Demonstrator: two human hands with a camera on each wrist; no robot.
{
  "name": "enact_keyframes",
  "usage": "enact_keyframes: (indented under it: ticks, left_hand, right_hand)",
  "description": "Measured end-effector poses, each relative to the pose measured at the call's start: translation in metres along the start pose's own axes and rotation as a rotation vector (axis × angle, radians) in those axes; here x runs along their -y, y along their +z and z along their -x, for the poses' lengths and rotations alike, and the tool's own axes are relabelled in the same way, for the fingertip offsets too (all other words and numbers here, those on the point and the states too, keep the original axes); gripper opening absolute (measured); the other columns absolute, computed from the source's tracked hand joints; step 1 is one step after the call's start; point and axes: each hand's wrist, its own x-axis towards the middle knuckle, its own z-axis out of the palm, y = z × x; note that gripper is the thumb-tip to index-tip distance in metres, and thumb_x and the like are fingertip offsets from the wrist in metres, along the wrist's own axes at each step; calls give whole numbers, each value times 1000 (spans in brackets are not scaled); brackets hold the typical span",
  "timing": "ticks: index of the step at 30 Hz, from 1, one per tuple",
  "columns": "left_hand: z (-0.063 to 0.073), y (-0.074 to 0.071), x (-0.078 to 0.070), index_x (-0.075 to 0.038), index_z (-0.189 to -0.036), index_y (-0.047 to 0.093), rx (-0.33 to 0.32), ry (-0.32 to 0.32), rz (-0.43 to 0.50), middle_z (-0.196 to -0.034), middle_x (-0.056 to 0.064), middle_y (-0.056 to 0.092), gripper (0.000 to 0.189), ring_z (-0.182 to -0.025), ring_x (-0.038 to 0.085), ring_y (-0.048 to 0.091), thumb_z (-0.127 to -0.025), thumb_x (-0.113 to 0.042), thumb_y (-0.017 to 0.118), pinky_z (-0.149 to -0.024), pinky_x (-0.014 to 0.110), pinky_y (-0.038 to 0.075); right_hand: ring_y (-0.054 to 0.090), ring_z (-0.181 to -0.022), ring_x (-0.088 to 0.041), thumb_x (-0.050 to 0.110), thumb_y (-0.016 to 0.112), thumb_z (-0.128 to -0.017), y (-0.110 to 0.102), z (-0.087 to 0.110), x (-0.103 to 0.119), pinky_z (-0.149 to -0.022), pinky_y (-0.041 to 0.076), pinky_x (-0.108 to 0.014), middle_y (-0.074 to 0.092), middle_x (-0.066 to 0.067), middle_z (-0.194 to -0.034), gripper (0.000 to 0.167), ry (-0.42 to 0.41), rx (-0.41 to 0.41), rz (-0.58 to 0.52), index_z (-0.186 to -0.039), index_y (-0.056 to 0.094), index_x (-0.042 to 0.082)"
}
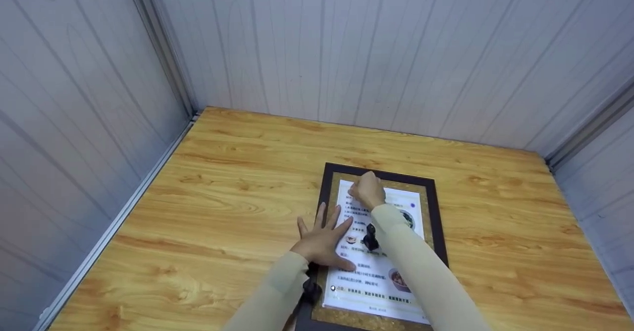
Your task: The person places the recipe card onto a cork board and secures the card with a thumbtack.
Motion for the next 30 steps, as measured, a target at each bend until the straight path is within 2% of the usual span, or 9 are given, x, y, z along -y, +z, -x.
enact_keyframes:
  ticks: [6,9,11,13,15,17,22,27,30]
  left_hand:
    - [2,3,-3,-30,-159,23,4,18,15,-166,5,-2,109,-147,36,-18,-71,-68,76,-99,79,-12]
    - [2,3,-3,-30,-159,22,7,27,29,-166,5,-3,110,-147,37,-19,-71,-68,76,-99,79,-13]
    - [1,3,-1,-30,-159,22,6,27,33,-166,5,-3,110,-147,37,-20,-71,-68,76,-98,79,-13]
    - [0,2,0,-29,-159,23,-1,29,37,-166,6,-2,109,-147,37,-19,-71,-67,76,-98,80,-13]
    - [-2,3,2,-28,-159,24,-5,37,46,-166,7,-1,110,-147,38,-19,-71,-66,77,-97,80,-13]
    - [-2,3,4,-29,-159,23,-8,41,54,-166,7,-1,109,-147,38,-19,-71,-66,77,-97,80,-14]
    - [-3,4,6,-30,-159,22,-2,36,63,-166,7,-1,110,-146,38,-19,-71,-66,78,-97,79,-15]
    - [-3,3,3,-29,-159,22,3,40,74,-166,8,-1,110,-146,38,-20,-72,-64,78,-97,78,-17]
    - [-1,0,2,-28,-159,23,-5,42,69,-166,8,-1,109,-147,38,-19,-72,-63,79,-97,79,-16]
  right_hand:
    - [62,-73,-21,8,66,-92,5,17,-26,-69,51,-36,71,-7,-81,15,-249,-62,-68,-84,78,3]
    - [59,-74,-27,10,63,-95,6,25,-31,-72,49,-40,65,-12,-78,22,-355,-21,-10,-79,73,-1]
    - [55,-74,-28,15,62,-98,4,29,-29,-73,48,-43,58,-13,-76,29,-383,29,62,-74,67,1]
    - [51,-72,-28,21,59,-100,2,32,-24,-73,47,-45,49,-11,-74,36,-400,65,143,-69,56,5]
    - [52,-73,-25,24,58,-101,1,34,-18,-73,49,-45,50,-7,-74,36,-390,78,200,-67,54,11]
    - [52,-69,-24,23,58,-101,2,35,-13,-69,49,-43,49,-7,-69,39,-385,85,221,-64,50,11]
    - [49,-63,-21,19,60,-99,6,42,-12,-62,47,-38,48,-3,-64,37,-370,95,222,-64,51,11]
    - [48,-64,-19,16,60,-98,2,53,-19,-65,47,-38,45,0,-61,36,-391,88,195,-63,55,10]
    - [45,-59,-16,15,58,-100,-5,64,-23,-62,45,-34,40,2,-58,36,-386,134,137,-64,57,9]
